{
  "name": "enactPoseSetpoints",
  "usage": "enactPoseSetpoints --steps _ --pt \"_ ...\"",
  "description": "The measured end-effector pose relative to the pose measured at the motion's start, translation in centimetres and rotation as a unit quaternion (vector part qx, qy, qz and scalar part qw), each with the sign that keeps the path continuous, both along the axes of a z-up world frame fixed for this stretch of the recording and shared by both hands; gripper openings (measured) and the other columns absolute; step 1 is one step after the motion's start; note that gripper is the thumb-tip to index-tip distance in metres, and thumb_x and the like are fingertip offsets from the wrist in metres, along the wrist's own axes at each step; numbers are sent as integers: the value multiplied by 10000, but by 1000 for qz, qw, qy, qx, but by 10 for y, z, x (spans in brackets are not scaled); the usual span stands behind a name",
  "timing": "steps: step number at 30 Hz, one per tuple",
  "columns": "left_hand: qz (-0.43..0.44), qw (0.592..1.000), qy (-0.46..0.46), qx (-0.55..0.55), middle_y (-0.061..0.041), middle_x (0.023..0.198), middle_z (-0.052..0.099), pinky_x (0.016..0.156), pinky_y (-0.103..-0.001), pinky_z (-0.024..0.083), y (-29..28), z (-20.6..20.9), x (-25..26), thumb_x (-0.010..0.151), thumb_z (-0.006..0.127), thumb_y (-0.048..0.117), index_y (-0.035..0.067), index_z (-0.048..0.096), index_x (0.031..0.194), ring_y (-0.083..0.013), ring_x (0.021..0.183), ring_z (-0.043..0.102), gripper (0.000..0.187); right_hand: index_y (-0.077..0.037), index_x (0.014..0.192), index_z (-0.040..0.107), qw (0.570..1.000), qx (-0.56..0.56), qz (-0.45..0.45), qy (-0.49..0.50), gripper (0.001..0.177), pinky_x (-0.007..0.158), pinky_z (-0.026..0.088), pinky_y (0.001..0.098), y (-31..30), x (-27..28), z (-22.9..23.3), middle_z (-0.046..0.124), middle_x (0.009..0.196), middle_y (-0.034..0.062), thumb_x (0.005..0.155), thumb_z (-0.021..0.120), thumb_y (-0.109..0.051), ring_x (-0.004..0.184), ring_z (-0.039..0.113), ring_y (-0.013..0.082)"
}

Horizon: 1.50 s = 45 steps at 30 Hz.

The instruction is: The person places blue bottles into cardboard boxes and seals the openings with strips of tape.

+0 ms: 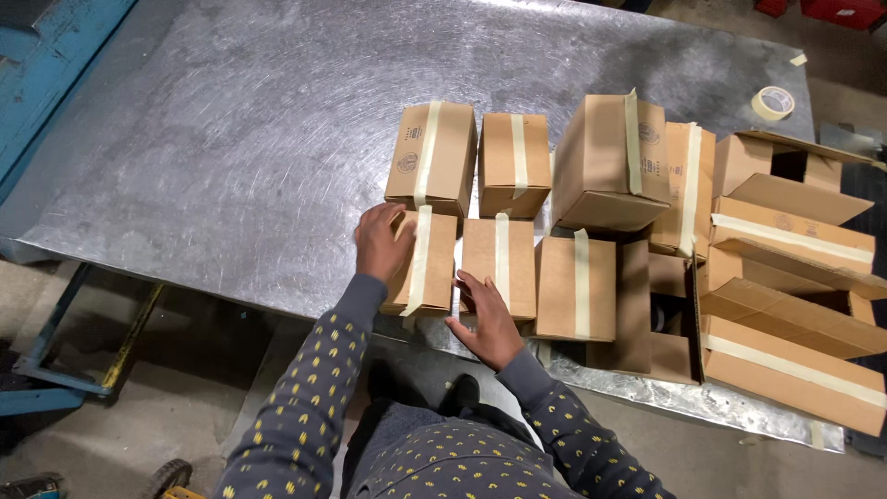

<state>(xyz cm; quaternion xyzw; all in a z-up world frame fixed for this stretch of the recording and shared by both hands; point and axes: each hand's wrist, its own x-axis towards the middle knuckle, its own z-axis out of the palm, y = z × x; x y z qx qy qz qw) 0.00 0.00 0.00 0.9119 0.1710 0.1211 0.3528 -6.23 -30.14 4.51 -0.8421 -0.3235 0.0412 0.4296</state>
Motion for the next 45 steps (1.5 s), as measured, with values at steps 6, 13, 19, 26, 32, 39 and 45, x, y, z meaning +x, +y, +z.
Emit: enactPoseSetpoints --steps 6,13,19,26,32,39,45 --pt "-21 997 62 31 62 1255 776 1261 -573 418 5 -14 49 1070 832 513 344 857 1213 -270 1402 668 223 -51 1741 548 995 -53 -20 -82 928 1422 296 621 24 1 -35 756 1599 173 944 972 -267 1568 647 403" --pt "-45 999 -7 -9 119 1077 773 1280 -532 383 -2 -9 45 1057 860 407 359 814 1043 -194 1342 678 68 -105 1644 653 990 -63 -56 -114 796 1420 327 569 30 -1 -48 769 1567 112 963 978 -362 1578 643 361" --pt "-192 967 -148 -84 -140 1086 857 1046 -554 609 -14 66 -26 1134 811 257 146 805 1094 -424 1156 812 118 -87 1634 634 991 -63 -74 -89 829 1425 328 557 36 1 -45 765 1573 111 945 992 -377 1579 650 357" --pt "-322 919 -48 -221 -158 1041 911 962 -501 667 -52 194 -116 1062 883 218 110 880 1115 -375 1037 877 120 -63 1654 600 992 -52 -92 -65 886 1434 300 569 31 -4 -35 759 1589 127 899 1012 -278 1599 632 377" --pt "-406 879 -51 -246 -179 967 890 836 -520 683 -75 245 -139 1065 866 171 89 888 1129 -408 902 877 106 -20 1823 387 999 18 -32 4 1011 1461 160 532 28 -2 -41 698 1716 141 964 847 -290 1675 565 340" --pt "-451 835 -68 -308 -153 937 834 807 -489 682 -92 237 -118 1101 848 136 90 845 1171 -345 869 835 84 -118 1694 637 968 166 -131 138 759 1323 441 485 13 -29 6 778 1534 158 1008 860 -353 1422 729 326" --pt "-479 817 -70 -313 -112 920 847 778 -429 672 -127 217 -107 1072 891 163 113 858 1155 -293 846 824 102 74 1519 698 815 480 -245 213 728 1148 646 497 -16 -95 29 815 1293 222 1075 723 -501 1171 813 280"
